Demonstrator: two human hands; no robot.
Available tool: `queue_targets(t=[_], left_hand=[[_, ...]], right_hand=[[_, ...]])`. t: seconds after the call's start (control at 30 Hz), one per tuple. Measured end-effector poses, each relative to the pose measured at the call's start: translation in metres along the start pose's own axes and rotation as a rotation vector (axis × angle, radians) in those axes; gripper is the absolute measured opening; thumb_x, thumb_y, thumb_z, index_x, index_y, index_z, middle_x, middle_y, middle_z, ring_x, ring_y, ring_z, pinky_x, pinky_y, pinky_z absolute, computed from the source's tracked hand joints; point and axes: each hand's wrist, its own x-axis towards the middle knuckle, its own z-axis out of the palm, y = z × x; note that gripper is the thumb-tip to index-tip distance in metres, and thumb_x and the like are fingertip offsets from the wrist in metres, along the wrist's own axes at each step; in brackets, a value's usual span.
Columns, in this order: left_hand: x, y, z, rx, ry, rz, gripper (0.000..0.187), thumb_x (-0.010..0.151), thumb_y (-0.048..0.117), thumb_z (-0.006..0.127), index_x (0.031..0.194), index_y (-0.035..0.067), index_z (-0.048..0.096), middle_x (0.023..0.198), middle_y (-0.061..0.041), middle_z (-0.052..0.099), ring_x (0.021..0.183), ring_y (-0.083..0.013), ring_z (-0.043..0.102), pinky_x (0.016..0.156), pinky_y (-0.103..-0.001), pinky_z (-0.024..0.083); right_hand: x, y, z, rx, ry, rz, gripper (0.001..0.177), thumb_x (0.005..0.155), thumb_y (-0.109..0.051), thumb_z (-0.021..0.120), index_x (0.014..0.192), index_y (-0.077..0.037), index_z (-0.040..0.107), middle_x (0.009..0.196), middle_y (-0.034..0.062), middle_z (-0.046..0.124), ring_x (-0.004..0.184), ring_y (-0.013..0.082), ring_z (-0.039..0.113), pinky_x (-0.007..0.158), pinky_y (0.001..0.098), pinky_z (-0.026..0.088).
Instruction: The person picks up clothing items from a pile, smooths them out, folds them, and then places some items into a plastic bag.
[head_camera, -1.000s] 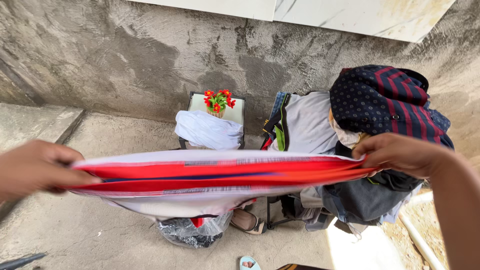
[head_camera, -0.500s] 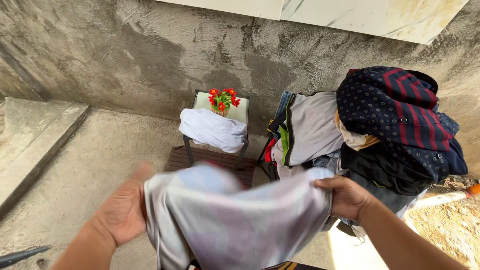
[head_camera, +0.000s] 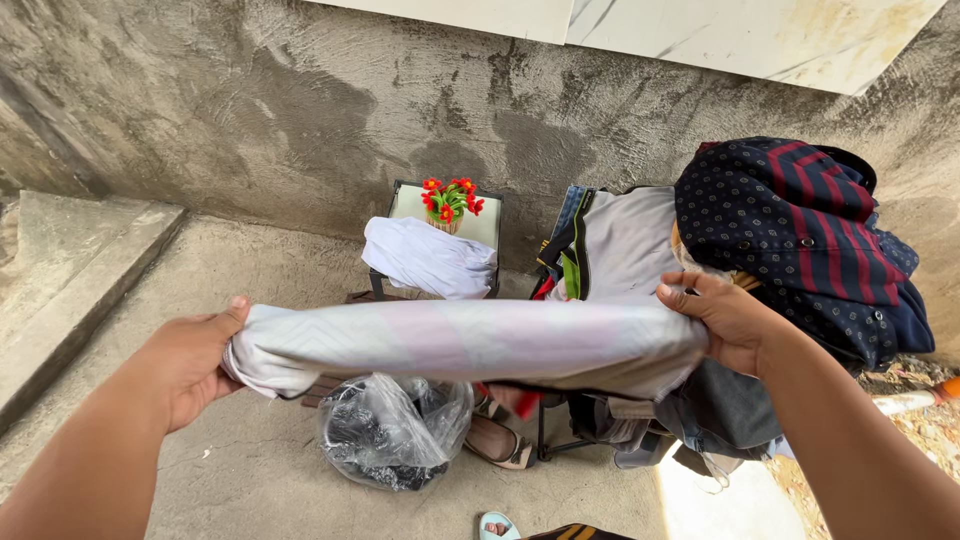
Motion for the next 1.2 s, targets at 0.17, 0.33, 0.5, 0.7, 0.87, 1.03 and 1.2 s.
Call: queue_targets(t=[0.17, 0.33, 0.5, 0.7, 0.87, 1.03, 1.2], left_hand=[[-0.013, 0.012, 0.008, 0.054, 0.072, 0.197, 0.047, 0.104, 0.033, 0.051, 0.146, 0.015, 0.054, 0.126, -0.011, 0.066, 0.1, -0.0222, 0.064, 0.094, -0.039, 0.056], [-0.046, 0.039, -0.002, 0.146, -0.058, 0.425, 0.048, 0.087, 0.025, 0.069, 0.134, 0.014, 0.069, 0.126, -0.008, 0.074, 0.105, -0.0149, 0.067, 0.098, -0.034, 0.053], [-0.052, 0.053, -0.01, 1.162, 0.292, 0.397, 0.039, 0.091, 0.037, 0.077, 0.12, 0.011, 0.081, 0.111, -0.012, 0.075, 0.096, -0.026, 0.073, 0.09, -0.041, 0.056], [-0.012, 0.013, 0.007, 0.47, 0.213, 0.507, 0.054, 0.099, 0.053, 0.058, 0.126, 0.007, 0.07, 0.1, -0.013, 0.075, 0.086, -0.024, 0.068, 0.078, -0.039, 0.052], [-0.04, -0.023, 0.124, -0.047, -0.095, 0.234, 0.043, 0.098, 0.048, 0.053, 0.123, 0.014, 0.058, 0.098, -0.012, 0.065, 0.079, -0.0259, 0.063, 0.059, -0.05, 0.054], [-0.069, -0.025, 0.158, -0.42, -0.545, 0.12, 0.052, 0.099, 0.039, 0.049, 0.13, -0.001, 0.063, 0.119, -0.01, 0.072, 0.097, -0.0234, 0.072, 0.084, -0.035, 0.062], [-0.038, -0.013, 0.086, 0.08, -0.441, 0.394, 0.063, 0.08, 0.019, 0.074, 0.14, 0.01, 0.058, 0.127, -0.01, 0.072, 0.105, -0.0244, 0.073, 0.083, -0.039, 0.058]], right_hand=[[0.019, -0.003, 0.001, 0.221, 0.022, -0.236, 0.034, 0.1, -0.015, 0.058, 0.131, -0.002, 0.063, 0.115, 0.0075, 0.069, 0.098, 0.0191, 0.067, 0.089, 0.0395, 0.06], [-0.004, -0.024, -0.002, 0.208, -0.061, -0.38, 0.036, 0.092, -0.011, 0.062, 0.127, -0.004, 0.067, 0.117, 0.0101, 0.073, 0.104, 0.0188, 0.07, 0.097, 0.036, 0.057], [-0.011, -0.029, -0.009, -0.76, 0.041, -0.454, 0.052, 0.066, -0.004, 0.088, 0.115, 0.003, 0.073, 0.103, 0.0108, 0.076, 0.094, 0.0215, 0.071, 0.09, 0.0374, 0.056], [0.011, 0.0, 0.04, -0.311, 0.011, -0.153, 0.04, 0.094, -0.03, 0.071, 0.114, 0.005, 0.071, 0.091, 0.0153, 0.071, 0.074, 0.0231, 0.062, 0.071, 0.0374, 0.052], [-0.029, 0.016, 0.169, 0.124, -0.223, -0.114, 0.041, 0.091, -0.033, 0.06, 0.121, -0.005, 0.065, 0.105, 0.0068, 0.075, 0.09, 0.0157, 0.072, 0.083, 0.0325, 0.058], [-0.047, 0.013, 0.236, -0.073, -0.398, -0.359, 0.04, 0.084, -0.008, 0.075, 0.121, -0.007, 0.059, 0.104, 0.005, 0.071, 0.094, 0.0146, 0.068, 0.084, 0.0298, 0.056], [-0.04, -0.021, 0.216, -0.279, -0.527, -0.406, 0.031, 0.084, 0.003, 0.07, 0.114, -0.004, 0.066, 0.1, 0.0049, 0.072, 0.088, 0.0104, 0.068, 0.08, 0.0248, 0.056]])
